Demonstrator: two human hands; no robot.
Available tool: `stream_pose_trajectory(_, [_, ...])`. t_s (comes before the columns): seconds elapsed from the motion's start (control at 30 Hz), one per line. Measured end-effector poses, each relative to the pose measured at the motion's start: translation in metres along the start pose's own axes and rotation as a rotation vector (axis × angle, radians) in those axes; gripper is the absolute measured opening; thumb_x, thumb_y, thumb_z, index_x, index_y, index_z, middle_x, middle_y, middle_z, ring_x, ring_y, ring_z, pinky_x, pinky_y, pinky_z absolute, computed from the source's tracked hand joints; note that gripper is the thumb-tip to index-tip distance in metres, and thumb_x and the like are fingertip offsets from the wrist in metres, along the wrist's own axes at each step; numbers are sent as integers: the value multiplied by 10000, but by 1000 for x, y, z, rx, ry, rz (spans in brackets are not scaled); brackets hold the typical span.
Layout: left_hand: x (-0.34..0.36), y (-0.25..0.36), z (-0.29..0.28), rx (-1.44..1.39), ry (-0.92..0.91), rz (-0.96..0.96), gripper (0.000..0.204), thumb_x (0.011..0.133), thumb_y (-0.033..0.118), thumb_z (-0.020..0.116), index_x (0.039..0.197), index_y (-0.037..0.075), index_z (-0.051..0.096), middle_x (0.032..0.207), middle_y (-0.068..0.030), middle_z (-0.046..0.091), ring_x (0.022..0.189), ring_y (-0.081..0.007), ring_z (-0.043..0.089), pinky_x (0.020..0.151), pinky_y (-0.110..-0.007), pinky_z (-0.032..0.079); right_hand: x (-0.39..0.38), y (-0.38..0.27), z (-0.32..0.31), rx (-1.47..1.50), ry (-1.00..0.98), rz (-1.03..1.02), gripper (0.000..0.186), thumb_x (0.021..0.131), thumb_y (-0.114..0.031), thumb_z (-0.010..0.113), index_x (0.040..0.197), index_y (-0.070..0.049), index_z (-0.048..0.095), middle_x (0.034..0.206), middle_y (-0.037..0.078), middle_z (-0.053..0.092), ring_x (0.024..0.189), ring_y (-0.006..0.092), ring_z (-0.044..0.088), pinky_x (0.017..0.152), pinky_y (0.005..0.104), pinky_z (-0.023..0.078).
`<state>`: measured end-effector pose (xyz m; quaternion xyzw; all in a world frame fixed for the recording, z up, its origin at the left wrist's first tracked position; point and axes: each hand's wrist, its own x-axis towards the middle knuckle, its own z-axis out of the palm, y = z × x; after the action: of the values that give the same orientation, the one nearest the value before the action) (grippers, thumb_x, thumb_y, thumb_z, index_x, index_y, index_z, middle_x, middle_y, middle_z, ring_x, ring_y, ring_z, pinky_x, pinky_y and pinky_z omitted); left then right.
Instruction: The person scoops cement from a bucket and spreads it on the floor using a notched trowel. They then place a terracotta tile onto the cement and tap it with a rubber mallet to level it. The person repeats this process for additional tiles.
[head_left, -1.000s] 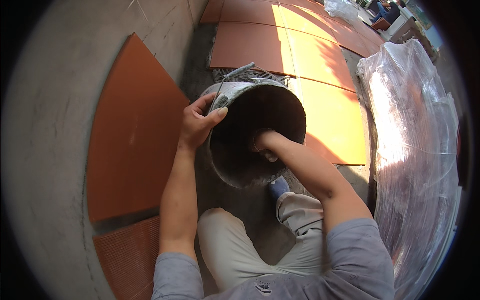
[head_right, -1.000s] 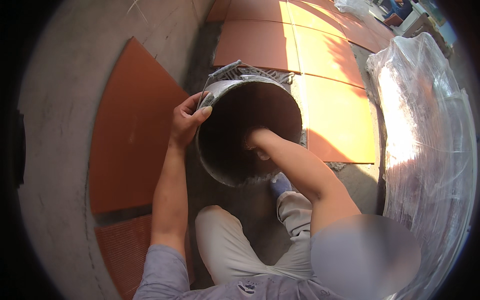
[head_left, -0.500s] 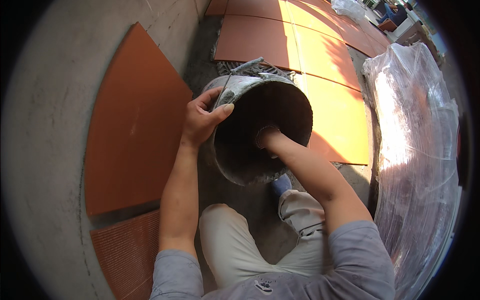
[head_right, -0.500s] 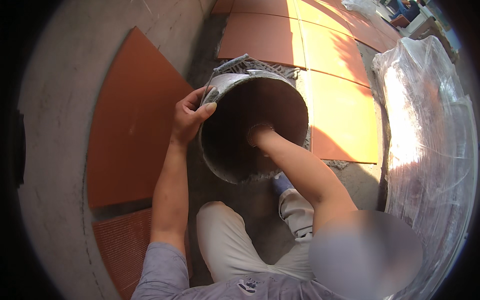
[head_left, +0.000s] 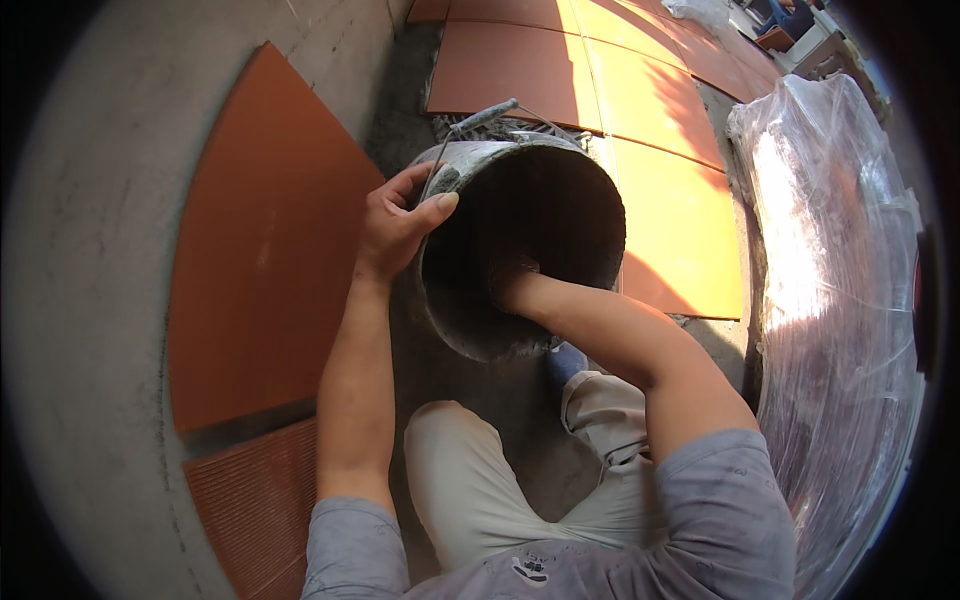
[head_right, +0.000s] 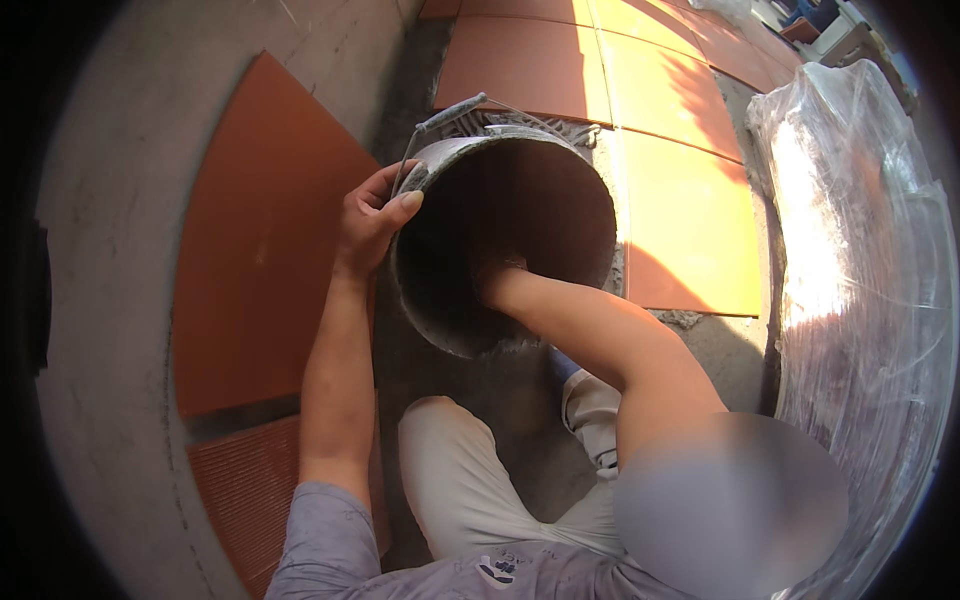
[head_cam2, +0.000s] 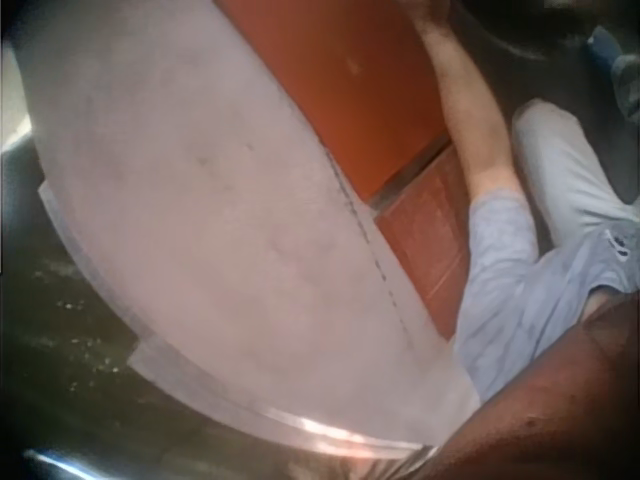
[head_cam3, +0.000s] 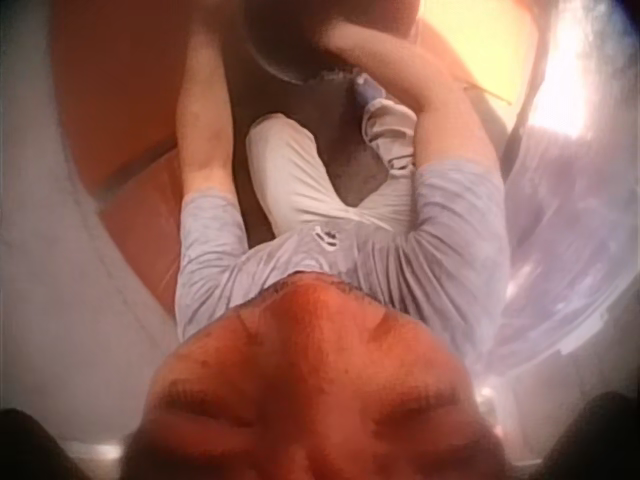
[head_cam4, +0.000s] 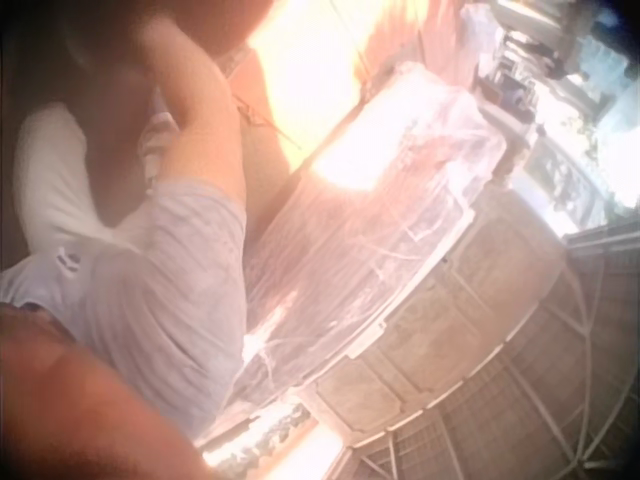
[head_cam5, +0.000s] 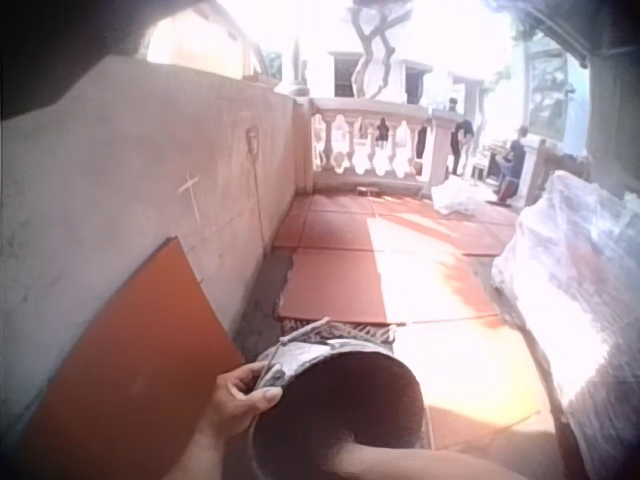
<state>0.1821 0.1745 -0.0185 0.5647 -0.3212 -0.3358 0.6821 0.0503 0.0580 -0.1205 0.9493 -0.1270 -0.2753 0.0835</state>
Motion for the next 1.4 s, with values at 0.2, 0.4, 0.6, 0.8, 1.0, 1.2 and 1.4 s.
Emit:
stream_pose_trajectory(0.2, [3,-3,-2,-35,-2,12,552,821,204,771,1264,-67,586,1114,-73,670,1000,-112,614,913,-243,473,10,17,1,71,-252,-254,265,860,-220,637,1069,-86,728,1113,169,699,1040,301,675,792,432,565])
stream_pose_trajectory(0.4, [4,-2,-2,-10,-16,10,552,820,197,773,1265,-69,582,1118,-76,670,1005,-117,617,922,-249,477,25,-17,22,402,-69,107,296,901,-243,587,1123,-90,708,1131,154,697,1045,312,673,825,427,557])
stream_pose_trajectory(0.6, [0,2,6,-71,-4,-19,541,818,193,776,1252,-70,589,1121,-83,666,994,-119,618,912,-251,485,30,25,44,185,17,-88,356,930,-281,545,1186,-73,677,1196,155,670,1099,312,653,893,446,525])
stream_pose_trajectory(0.8, [3,1,12,9,-24,-1,543,804,200,794,1240,-61,603,1120,-84,666,991,-120,617,905,-248,486,13,9,19,121,25,76,322,903,-231,597,1185,-113,696,1172,137,688,1039,317,678,774,481,558])
stream_pose_trajectory(1.0, [0,6,16,7,-26,-32,533,803,187,792,1240,-57,606,1120,-90,670,1005,-118,615,909,-247,485,-17,67,11,365,70,96,359,893,-281,573,1197,-120,675,1167,196,667,1088,336,645,911,438,514])
stream_pose_trajectory(1.2, [1,6,22,-3,-58,-2,536,793,175,797,1234,-62,607,1114,-103,674,997,-123,620,901,-254,495,-6,47,6,-143,-162,-591,365,880,-223,565,1214,-99,641,1144,176,669,1125,353,606,907,448,503])
stream_pose_trajectory(1.4, [2,4,32,39,-90,9,565,776,177,807,1237,-74,598,1106,-96,676,985,-126,623,893,-258,495,4,15,47,278,302,-346,415,876,-251,591,1257,-89,619,1259,187,614,1160,317,590,984,406,452])
